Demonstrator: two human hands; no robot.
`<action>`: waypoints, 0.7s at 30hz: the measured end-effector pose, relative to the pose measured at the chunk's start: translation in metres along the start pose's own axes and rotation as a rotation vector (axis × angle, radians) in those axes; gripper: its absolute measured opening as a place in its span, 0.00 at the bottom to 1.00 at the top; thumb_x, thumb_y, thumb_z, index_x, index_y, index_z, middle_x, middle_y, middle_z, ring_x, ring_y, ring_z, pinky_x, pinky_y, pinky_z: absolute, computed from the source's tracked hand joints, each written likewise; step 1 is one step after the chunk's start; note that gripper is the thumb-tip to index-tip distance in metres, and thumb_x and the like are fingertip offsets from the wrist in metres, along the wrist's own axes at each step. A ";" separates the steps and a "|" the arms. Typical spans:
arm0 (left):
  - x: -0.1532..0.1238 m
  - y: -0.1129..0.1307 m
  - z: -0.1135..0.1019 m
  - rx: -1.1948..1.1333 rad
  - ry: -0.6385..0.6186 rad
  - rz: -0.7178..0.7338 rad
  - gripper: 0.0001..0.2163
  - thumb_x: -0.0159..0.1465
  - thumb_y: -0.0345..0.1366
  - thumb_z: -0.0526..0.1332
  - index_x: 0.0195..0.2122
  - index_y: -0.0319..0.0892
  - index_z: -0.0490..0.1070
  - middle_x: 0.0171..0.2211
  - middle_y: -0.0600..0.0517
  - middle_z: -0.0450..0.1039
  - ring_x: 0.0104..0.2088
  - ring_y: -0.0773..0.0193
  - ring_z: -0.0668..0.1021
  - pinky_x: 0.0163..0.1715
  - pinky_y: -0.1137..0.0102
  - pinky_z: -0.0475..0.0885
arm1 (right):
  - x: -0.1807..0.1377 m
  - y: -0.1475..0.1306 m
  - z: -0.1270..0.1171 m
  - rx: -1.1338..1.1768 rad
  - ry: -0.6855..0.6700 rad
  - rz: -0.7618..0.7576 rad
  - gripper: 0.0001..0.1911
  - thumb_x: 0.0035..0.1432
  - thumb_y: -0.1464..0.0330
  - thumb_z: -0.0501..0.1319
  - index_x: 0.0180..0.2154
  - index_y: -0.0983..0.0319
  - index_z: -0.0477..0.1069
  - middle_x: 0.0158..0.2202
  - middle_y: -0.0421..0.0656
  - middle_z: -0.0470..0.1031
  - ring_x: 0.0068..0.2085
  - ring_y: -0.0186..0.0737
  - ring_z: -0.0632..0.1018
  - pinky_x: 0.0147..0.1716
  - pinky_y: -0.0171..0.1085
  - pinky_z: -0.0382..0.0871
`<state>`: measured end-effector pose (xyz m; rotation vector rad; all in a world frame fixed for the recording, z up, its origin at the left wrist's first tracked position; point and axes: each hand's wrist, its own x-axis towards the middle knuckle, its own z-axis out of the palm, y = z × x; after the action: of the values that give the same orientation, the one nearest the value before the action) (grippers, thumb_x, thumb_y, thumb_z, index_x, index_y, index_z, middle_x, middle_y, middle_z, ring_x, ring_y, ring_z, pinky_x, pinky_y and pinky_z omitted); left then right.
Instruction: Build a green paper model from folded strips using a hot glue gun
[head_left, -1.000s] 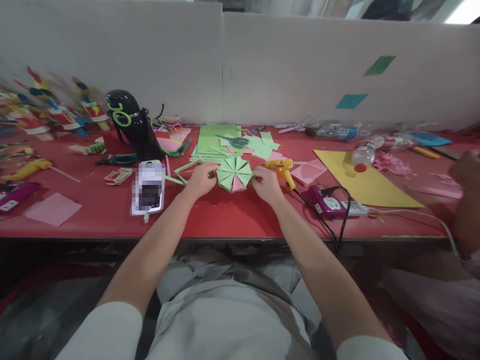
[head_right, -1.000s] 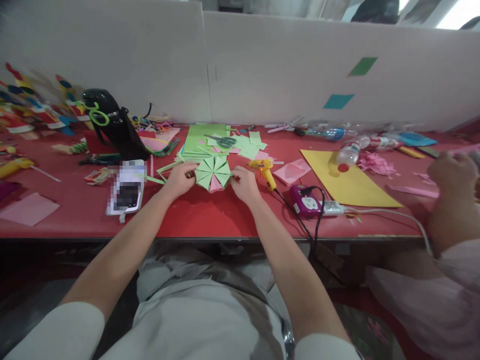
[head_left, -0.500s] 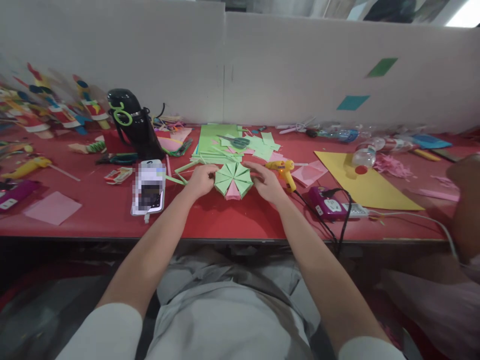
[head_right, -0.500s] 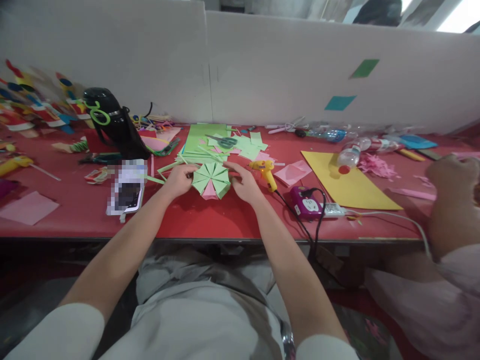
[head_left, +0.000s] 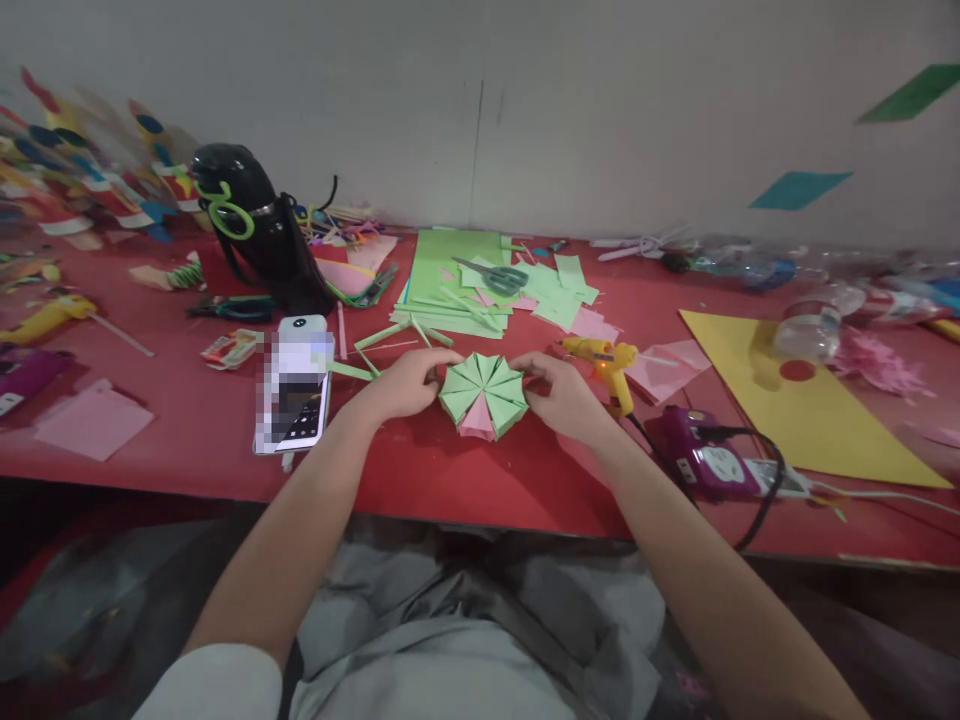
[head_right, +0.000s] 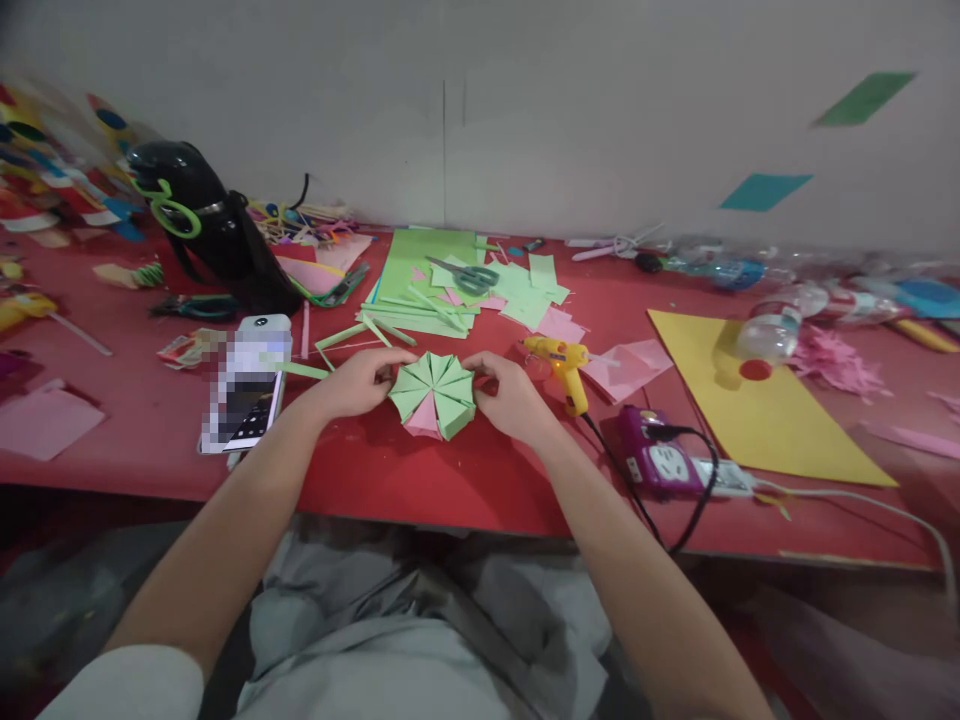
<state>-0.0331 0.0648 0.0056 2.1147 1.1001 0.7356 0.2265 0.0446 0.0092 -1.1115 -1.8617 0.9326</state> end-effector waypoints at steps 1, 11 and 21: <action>-0.001 0.000 -0.002 -0.004 0.001 -0.007 0.21 0.57 0.25 0.57 0.49 0.45 0.78 0.32 0.52 0.79 0.25 0.65 0.75 0.27 0.71 0.71 | 0.000 0.001 0.002 0.028 0.012 0.016 0.15 0.49 0.76 0.60 0.40 0.61 0.75 0.40 0.45 0.82 0.41 0.42 0.81 0.41 0.39 0.74; -0.006 0.017 -0.013 -0.127 -0.003 -0.032 0.14 0.60 0.24 0.54 0.34 0.43 0.79 0.56 0.46 0.74 0.42 0.60 0.81 0.32 0.70 0.75 | -0.002 0.005 0.016 0.197 0.113 0.195 0.05 0.49 0.72 0.60 0.24 0.59 0.73 0.23 0.39 0.76 0.26 0.37 0.73 0.27 0.35 0.67; -0.001 0.019 -0.003 -0.393 -0.051 -0.138 0.09 0.60 0.28 0.60 0.41 0.43 0.70 0.41 0.48 0.78 0.30 0.67 0.77 0.31 0.71 0.74 | 0.010 0.015 0.005 0.324 -0.058 0.225 0.11 0.50 0.61 0.70 0.25 0.60 0.76 0.27 0.43 0.78 0.29 0.39 0.76 0.29 0.37 0.71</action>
<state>-0.0267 0.0562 0.0214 1.7010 0.9723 0.7574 0.2245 0.0580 -0.0031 -1.1143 -1.5783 1.3537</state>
